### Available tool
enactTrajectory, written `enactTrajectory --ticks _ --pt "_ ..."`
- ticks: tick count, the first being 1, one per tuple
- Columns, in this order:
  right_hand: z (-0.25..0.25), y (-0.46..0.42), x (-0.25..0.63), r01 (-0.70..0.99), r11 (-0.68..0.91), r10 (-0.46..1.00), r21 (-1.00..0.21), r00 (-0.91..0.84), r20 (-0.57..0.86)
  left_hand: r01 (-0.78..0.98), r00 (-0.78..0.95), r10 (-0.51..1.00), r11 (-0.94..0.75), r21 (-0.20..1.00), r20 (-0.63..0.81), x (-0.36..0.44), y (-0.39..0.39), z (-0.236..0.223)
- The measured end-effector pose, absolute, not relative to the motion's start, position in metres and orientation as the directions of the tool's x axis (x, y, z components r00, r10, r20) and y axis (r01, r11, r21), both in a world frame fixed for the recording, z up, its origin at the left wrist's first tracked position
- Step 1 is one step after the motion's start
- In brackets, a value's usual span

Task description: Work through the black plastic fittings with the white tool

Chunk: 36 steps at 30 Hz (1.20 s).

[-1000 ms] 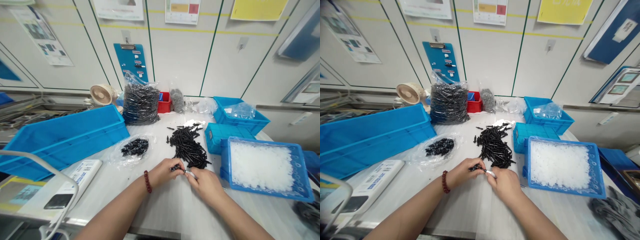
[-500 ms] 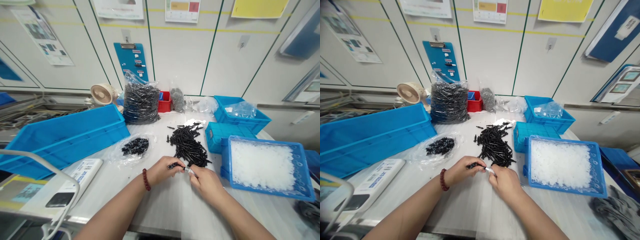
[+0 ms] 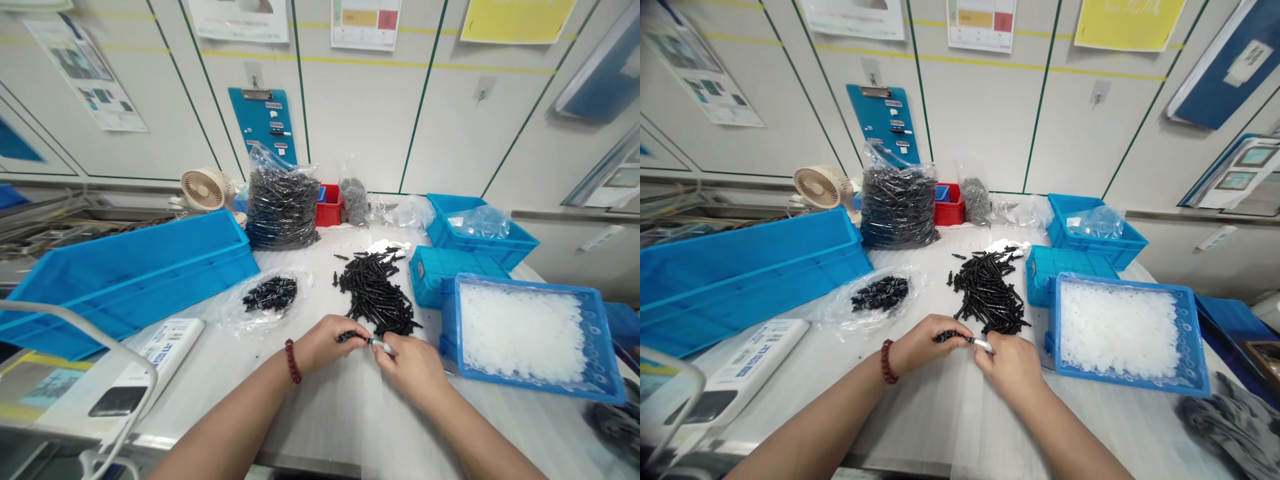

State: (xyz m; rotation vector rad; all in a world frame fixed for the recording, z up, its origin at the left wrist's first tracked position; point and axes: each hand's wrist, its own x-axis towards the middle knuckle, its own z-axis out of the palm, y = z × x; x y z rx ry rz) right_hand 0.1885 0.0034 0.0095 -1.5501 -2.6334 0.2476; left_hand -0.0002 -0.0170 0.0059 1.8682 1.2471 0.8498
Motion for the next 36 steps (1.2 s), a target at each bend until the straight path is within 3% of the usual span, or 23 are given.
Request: enactTrajectory --ticks 3,7,9,12,15,18,22,28,32,36 --pt "0.013 0.006 0.19 0.876 0.441 0.891 -0.193 -0.453 -0.019 0.356 0.251 0.968 -0.11 0.928 0.018 -0.004 -0.014 0.005" --pt "0.016 0.01 0.192 0.883 0.41 0.908 -0.227 -0.418 0.014 0.185 0.039 0.994 0.096 0.978 -0.105 -0.012 -0.004 0.0" --pt "0.016 0.01 0.192 0.88 0.413 0.908 -0.235 -0.418 0.031 0.243 -0.087 0.994 0.088 0.966 -0.069 -0.013 0.002 -0.004" --pt "0.017 0.008 0.191 0.878 0.421 0.905 -0.229 -0.424 0.037 0.565 -0.191 0.974 0.008 0.825 0.122 -0.011 0.009 -0.008" --pt "0.018 0.007 0.19 0.875 0.424 0.902 -0.234 -0.431 0.024 0.786 -0.166 0.971 0.026 0.617 0.17 -0.004 0.012 -0.012" --pt "0.018 0.006 0.19 0.86 0.43 0.894 -0.273 -0.449 -0.005 0.814 -0.134 0.982 0.035 0.579 0.13 0.0 0.011 -0.013" --pt "0.015 0.008 0.191 0.828 0.458 0.874 -0.322 -0.486 -0.006 0.783 -0.083 0.987 -0.02 0.621 0.137 -0.001 0.005 -0.009" --pt "0.012 0.011 0.194 0.813 0.473 0.864 -0.34 -0.503 0.0 0.453 0.031 0.996 -0.093 0.887 0.088 -0.008 -0.003 0.002" --pt "0.012 0.011 0.195 0.809 0.475 0.861 -0.346 -0.509 -0.007 0.434 0.126 0.983 -0.175 0.884 0.134 -0.01 -0.006 0.005" --pt "0.015 0.009 0.194 0.781 0.501 0.839 -0.374 -0.544 -0.013 0.44 0.113 0.988 -0.145 0.886 0.105 -0.008 -0.008 0.005"
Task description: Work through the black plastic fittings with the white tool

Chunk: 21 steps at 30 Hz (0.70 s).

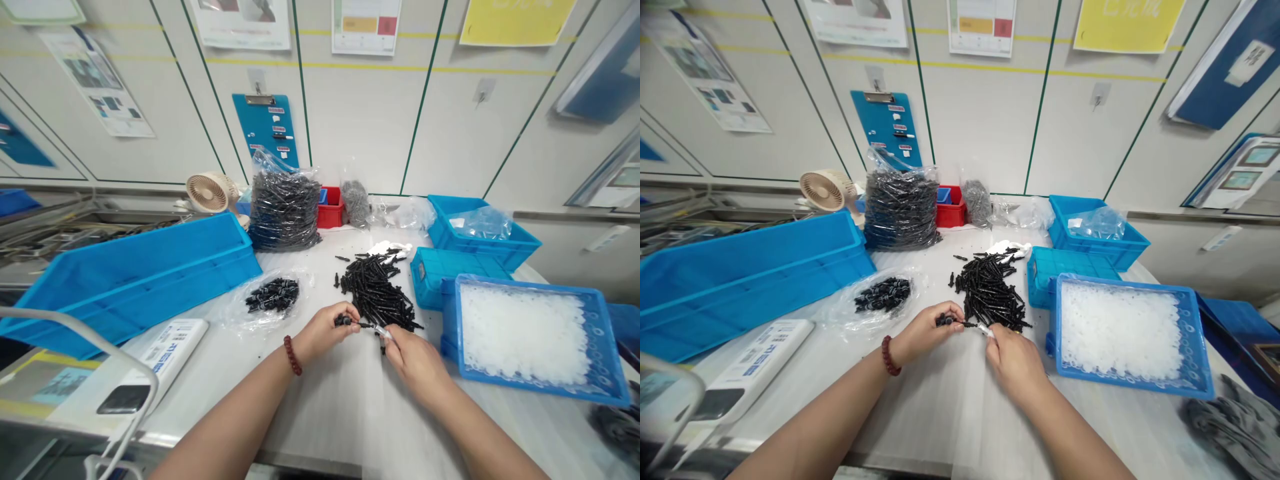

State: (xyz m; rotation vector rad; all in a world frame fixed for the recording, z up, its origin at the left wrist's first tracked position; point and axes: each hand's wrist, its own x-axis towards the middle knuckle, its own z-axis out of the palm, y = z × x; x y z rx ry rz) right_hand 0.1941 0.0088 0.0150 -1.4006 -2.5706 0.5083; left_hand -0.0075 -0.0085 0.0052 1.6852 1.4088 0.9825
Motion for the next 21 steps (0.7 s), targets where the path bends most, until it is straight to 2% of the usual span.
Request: enactTrajectory --ticks 3,7,14,21 --pt "0.0162 0.0068 0.1929 0.77 0.516 0.825 -0.374 -0.564 -0.023 0.488 0.088 0.994 -0.101 0.867 0.067 -0.0046 -0.0093 0.0043" --pt "0.0161 0.0055 0.1913 0.788 0.531 0.817 -0.313 -0.574 -0.06 0.507 0.118 0.992 -0.092 0.857 0.037 -0.0017 -0.0101 0.0021" --pt "0.0192 0.0046 0.1895 0.799 0.552 0.803 -0.239 -0.586 -0.107 0.559 0.211 0.958 -0.279 0.781 0.191 -0.0025 -0.011 -0.0002" --pt "0.019 0.0044 0.1916 0.767 0.56 0.773 -0.312 -0.62 -0.134 0.419 0.217 0.973 -0.019 0.908 -0.08 -0.0092 -0.0095 -0.0001"
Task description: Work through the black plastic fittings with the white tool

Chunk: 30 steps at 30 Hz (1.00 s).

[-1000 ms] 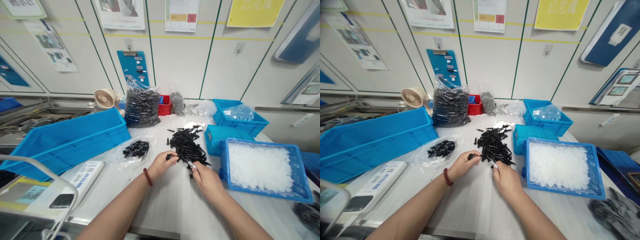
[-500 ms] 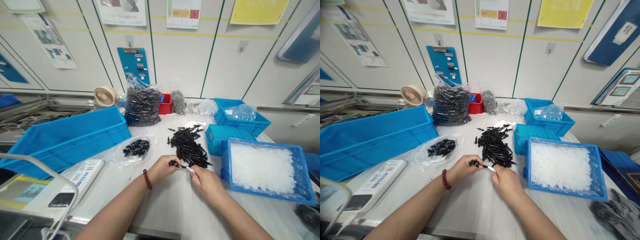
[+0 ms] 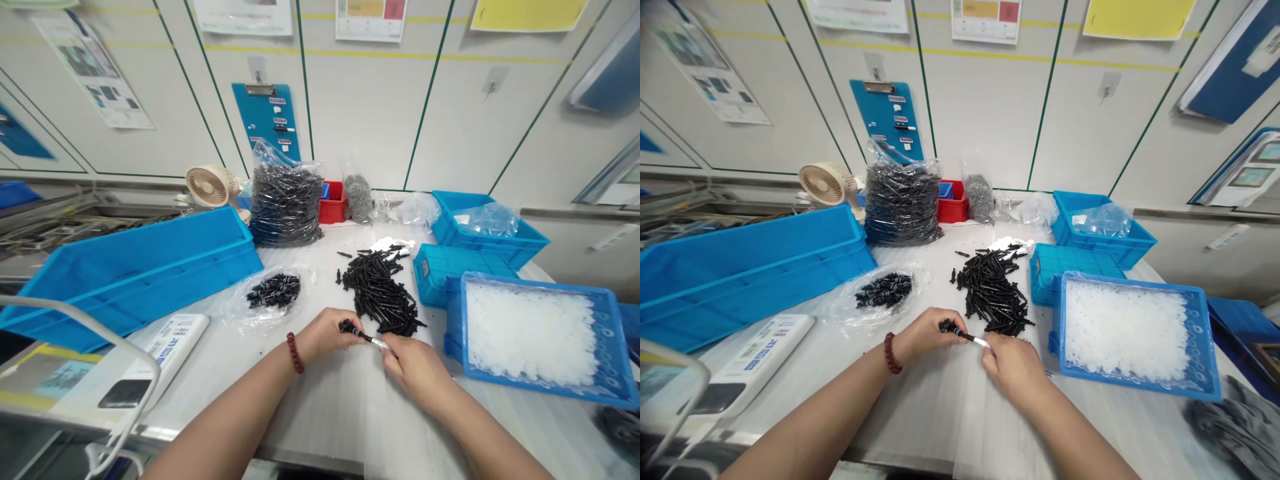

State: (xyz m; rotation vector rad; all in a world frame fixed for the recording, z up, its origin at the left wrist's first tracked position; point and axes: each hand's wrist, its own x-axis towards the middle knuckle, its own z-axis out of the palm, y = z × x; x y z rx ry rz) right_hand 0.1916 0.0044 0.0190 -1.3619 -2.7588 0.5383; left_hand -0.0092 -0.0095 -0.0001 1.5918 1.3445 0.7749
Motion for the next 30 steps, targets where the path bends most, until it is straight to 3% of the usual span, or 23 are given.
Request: enactTrajectory --ticks 9,18,21,25,30 --pt "0.015 0.002 0.189 0.774 0.572 0.778 -0.271 -0.617 -0.121 0.428 0.282 0.959 -0.161 0.889 0.038 0.001 -0.013 0.0" --pt "0.015 -0.001 0.189 0.835 0.513 0.84 -0.199 -0.536 -0.087 0.395 0.275 0.961 -0.095 0.914 -0.019 0.001 -0.015 0.005" --pt "0.016 0.0 0.19 0.815 0.525 0.826 -0.247 -0.558 -0.085 0.412 0.29 0.957 -0.105 0.905 -0.021 -0.003 -0.014 0.005" --pt "0.016 0.001 0.191 0.753 0.569 0.777 -0.33 -0.624 -0.084 0.45 0.357 0.93 -0.251 0.857 0.086 -0.008 -0.011 0.003" --pt "0.018 0.002 0.191 0.746 0.569 0.761 -0.345 -0.637 -0.121 0.468 0.377 0.918 -0.301 0.831 0.12 -0.01 -0.01 0.001"
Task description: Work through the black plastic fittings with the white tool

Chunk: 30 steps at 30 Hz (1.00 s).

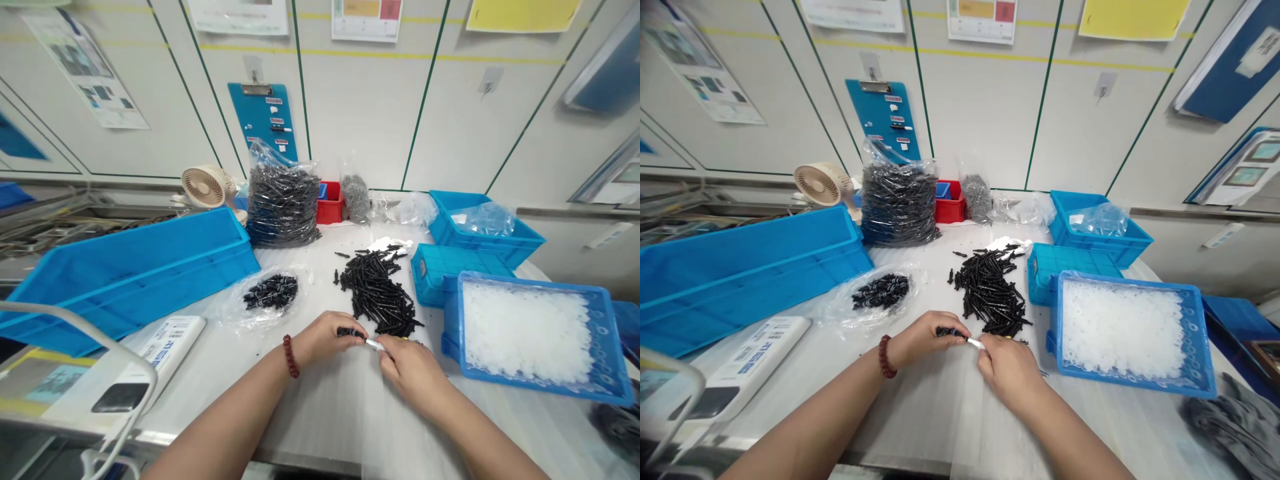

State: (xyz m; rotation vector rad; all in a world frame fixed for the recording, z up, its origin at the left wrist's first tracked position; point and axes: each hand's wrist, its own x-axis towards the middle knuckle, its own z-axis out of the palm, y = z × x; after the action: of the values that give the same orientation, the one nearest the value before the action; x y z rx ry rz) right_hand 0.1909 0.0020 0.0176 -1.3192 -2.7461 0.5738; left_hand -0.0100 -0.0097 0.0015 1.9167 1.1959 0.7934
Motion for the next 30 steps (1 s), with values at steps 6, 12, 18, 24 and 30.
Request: enactTrajectory --ticks 6,12,18,24,30 --pt "0.019 0.001 0.19 0.794 0.546 0.808 -0.266 -0.583 -0.081 0.462 0.36 0.926 -0.283 0.84 0.114 -0.008 -0.012 0.003" --pt "0.015 0.0 0.19 0.83 0.519 0.841 -0.205 -0.539 -0.05 0.47 0.386 0.916 -0.298 0.831 0.11 -0.005 -0.015 0.009" --pt "0.016 -0.002 0.187 0.86 0.487 0.866 -0.153 -0.498 -0.046 0.477 0.411 0.896 -0.368 0.798 0.168 -0.004 -0.014 0.004" --pt "0.018 0.001 0.19 0.88 0.455 0.886 -0.14 -0.463 -0.031 0.493 0.306 0.938 -0.304 0.815 0.165 -0.014 -0.012 0.012" --pt "0.015 0.004 0.193 0.867 0.477 0.872 -0.145 -0.487 -0.04 0.768 -0.349 0.834 -0.007 0.64 0.428 -0.066 -0.006 0.029"
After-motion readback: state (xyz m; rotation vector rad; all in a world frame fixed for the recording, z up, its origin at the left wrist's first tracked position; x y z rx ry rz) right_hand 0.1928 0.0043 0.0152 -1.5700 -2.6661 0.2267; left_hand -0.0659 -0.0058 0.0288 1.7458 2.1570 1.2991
